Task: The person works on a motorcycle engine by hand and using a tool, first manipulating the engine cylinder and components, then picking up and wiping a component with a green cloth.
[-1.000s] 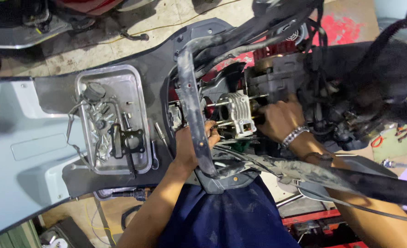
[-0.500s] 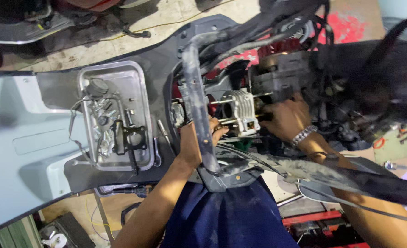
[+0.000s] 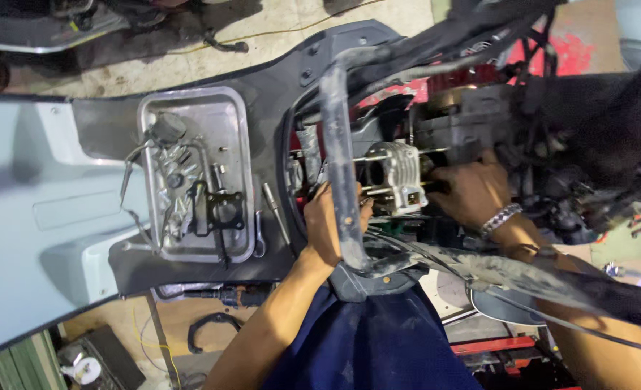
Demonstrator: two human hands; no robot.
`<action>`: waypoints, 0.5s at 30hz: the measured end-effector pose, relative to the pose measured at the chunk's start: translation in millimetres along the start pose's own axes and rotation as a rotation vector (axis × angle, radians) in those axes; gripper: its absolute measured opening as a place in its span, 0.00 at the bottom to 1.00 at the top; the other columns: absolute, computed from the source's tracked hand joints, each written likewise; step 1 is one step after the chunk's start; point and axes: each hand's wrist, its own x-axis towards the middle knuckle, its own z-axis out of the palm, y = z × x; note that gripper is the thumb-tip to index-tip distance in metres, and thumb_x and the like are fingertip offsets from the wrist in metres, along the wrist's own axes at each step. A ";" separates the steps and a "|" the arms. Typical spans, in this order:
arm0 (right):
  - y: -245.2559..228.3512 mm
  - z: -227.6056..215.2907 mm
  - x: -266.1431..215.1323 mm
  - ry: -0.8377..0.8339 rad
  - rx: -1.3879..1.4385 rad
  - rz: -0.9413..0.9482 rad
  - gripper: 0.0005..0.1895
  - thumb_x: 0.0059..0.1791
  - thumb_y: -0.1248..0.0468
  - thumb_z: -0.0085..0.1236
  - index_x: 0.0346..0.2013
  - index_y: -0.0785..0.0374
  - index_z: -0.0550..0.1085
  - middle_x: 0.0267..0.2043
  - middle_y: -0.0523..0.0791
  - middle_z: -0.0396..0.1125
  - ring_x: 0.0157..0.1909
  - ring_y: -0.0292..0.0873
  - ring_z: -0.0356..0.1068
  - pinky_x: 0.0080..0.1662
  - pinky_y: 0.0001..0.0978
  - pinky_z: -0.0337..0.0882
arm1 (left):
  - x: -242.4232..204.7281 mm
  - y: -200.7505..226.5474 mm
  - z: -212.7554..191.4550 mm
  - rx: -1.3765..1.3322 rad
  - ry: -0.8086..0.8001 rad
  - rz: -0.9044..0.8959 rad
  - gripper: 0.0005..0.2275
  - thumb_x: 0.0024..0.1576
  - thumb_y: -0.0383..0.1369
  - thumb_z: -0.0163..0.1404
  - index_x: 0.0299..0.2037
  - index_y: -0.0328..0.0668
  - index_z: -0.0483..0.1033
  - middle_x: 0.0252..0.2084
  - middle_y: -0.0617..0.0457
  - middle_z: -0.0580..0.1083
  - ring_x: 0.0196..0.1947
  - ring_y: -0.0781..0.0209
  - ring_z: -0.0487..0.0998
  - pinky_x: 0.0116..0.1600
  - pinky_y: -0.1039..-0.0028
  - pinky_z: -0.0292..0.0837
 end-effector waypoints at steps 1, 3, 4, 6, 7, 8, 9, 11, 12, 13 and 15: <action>1.0 2.8 -0.7 0.003 -0.011 -0.009 0.18 0.41 0.48 0.64 0.44 0.45 0.82 0.38 0.46 0.77 0.40 0.49 0.76 0.57 0.48 0.62 | -0.5 -0.1 4.8 -0.003 -0.014 0.013 0.13 0.47 0.33 0.64 0.38 0.37 0.78 0.33 0.45 0.77 0.35 0.46 0.80 0.41 0.62 0.77; 6.4 9.1 -2.7 0.041 0.016 -0.020 0.18 0.42 0.48 0.64 0.44 0.47 0.81 0.39 0.46 0.77 0.41 0.49 0.76 0.58 0.48 0.61 | 0.4 0.6 14.8 0.116 0.172 0.131 0.15 0.44 0.33 0.66 0.38 0.38 0.79 0.35 0.44 0.78 0.37 0.44 0.80 0.42 0.60 0.76; 9.1 12.4 -6.2 0.074 0.038 -0.048 0.18 0.42 0.49 0.64 0.43 0.50 0.81 0.39 0.46 0.77 0.41 0.49 0.76 0.58 0.49 0.60 | -0.3 1.4 15.7 0.108 0.156 0.141 0.15 0.44 0.33 0.66 0.38 0.38 0.79 0.35 0.44 0.78 0.37 0.44 0.80 0.42 0.60 0.76; 11.9 16.2 -7.1 0.156 0.088 -0.072 0.19 0.41 0.49 0.64 0.43 0.53 0.81 0.40 0.47 0.77 0.42 0.49 0.76 0.57 0.49 0.60 | 5.7 3.0 13.4 0.189 0.104 0.127 0.14 0.43 0.35 0.66 0.36 0.40 0.79 0.35 0.46 0.78 0.36 0.47 0.80 0.41 0.62 0.76; 11.1 17.5 -5.8 0.230 0.144 -0.118 0.20 0.40 0.50 0.65 0.42 0.56 0.80 0.41 0.47 0.77 0.42 0.49 0.75 0.55 0.49 0.60 | 7.9 6.6 13.7 0.190 0.103 0.130 0.14 0.43 0.35 0.66 0.36 0.40 0.79 0.35 0.46 0.78 0.36 0.47 0.80 0.41 0.62 0.76; 12.2 16.7 -6.0 0.233 0.145 -0.116 0.20 0.40 0.50 0.65 0.42 0.56 0.80 0.41 0.47 0.77 0.42 0.49 0.75 0.55 0.49 0.60 | 10.7 10.0 12.9 0.222 0.000 0.037 0.13 0.44 0.35 0.66 0.34 0.39 0.78 0.32 0.47 0.76 0.33 0.47 0.79 0.39 0.61 0.74; 13.7 15.3 -8.1 0.167 0.164 -0.083 0.20 0.41 0.50 0.65 0.43 0.55 0.80 0.40 0.47 0.77 0.42 0.48 0.75 0.56 0.48 0.60 | 11.9 13.3 11.1 0.255 -0.104 -0.064 0.12 0.46 0.35 0.66 0.33 0.38 0.78 0.29 0.48 0.74 0.31 0.48 0.79 0.38 0.60 0.73; 14.7 11.8 -7.5 0.098 0.183 -0.053 0.19 0.42 0.49 0.65 0.43 0.53 0.80 0.38 0.47 0.77 0.42 0.47 0.75 0.58 0.47 0.60 | 13.1 20.1 6.8 0.255 -0.078 -0.041 0.12 0.45 0.35 0.66 0.33 0.38 0.78 0.30 0.48 0.74 0.31 0.48 0.78 0.37 0.60 0.72; 17.5 7.9 -7.5 0.155 0.174 -0.142 0.20 0.42 0.50 0.65 0.44 0.55 0.80 0.40 0.47 0.77 0.42 0.47 0.75 0.55 0.48 0.61 | 15.5 22.4 4.9 0.253 -0.051 -0.013 0.13 0.44 0.35 0.66 0.32 0.38 0.78 0.30 0.48 0.73 0.31 0.48 0.77 0.36 0.61 0.72; 14.9 6.8 -5.7 0.207 0.172 -0.235 0.21 0.42 0.50 0.64 0.44 0.57 0.80 0.42 0.47 0.77 0.41 0.47 0.75 0.52 0.48 0.61 | 16.5 23.8 2.0 0.260 -0.051 -0.024 0.13 0.44 0.35 0.66 0.32 0.38 0.78 0.30 0.48 0.73 0.31 0.48 0.77 0.36 0.61 0.72; 12.4 0.5 -1.9 0.060 0.103 -0.164 0.23 0.42 0.48 0.65 0.46 0.56 0.79 0.38 0.46 0.77 0.39 0.47 0.76 0.55 0.47 0.61 | 20.5 25.5 -1.1 0.162 -0.088 -0.220 0.12 0.44 0.36 0.66 0.30 0.39 0.79 0.27 0.51 0.74 0.31 0.50 0.78 0.38 0.60 0.73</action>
